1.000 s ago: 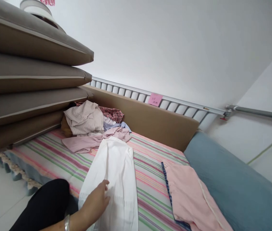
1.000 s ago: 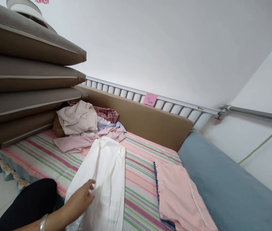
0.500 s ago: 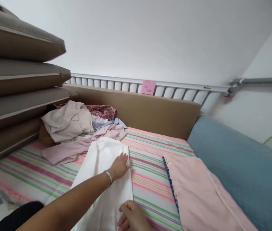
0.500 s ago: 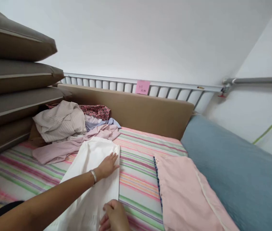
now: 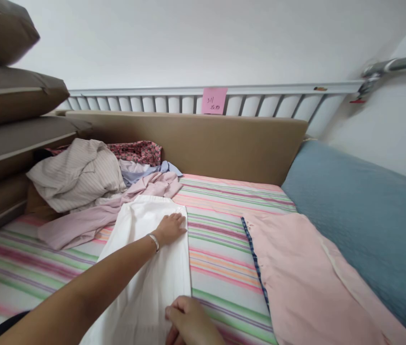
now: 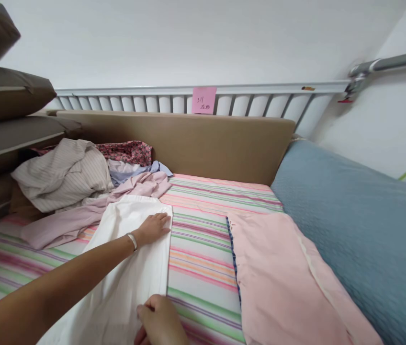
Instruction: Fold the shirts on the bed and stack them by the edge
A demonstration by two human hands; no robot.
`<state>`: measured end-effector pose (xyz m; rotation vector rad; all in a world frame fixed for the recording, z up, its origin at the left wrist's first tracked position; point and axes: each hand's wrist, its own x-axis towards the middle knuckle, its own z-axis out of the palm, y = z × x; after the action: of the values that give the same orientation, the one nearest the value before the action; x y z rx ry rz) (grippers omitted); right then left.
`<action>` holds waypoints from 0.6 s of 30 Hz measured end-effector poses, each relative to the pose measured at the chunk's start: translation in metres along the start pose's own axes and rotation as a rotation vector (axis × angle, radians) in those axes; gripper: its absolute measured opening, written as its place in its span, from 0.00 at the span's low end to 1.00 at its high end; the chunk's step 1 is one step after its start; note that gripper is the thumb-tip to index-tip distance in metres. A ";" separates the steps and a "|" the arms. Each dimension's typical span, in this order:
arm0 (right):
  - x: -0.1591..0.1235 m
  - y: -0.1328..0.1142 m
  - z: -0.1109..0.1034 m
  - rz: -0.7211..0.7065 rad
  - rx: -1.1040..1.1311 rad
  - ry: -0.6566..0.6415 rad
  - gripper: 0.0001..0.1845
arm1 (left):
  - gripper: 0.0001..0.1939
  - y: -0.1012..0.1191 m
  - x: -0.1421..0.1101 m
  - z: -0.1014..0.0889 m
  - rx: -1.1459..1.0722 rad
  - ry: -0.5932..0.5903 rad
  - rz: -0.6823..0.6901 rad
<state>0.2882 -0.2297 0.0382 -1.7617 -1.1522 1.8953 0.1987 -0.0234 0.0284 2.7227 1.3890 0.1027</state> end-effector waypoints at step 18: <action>-0.009 0.020 -0.003 -0.060 -0.123 0.090 0.10 | 0.23 -0.033 -0.305 -0.012 -0.593 0.523 -0.437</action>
<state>0.2987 -0.2476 0.0297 -1.8337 -1.2980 1.7259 -0.0076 -0.2512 0.0301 1.9281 1.6821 1.0601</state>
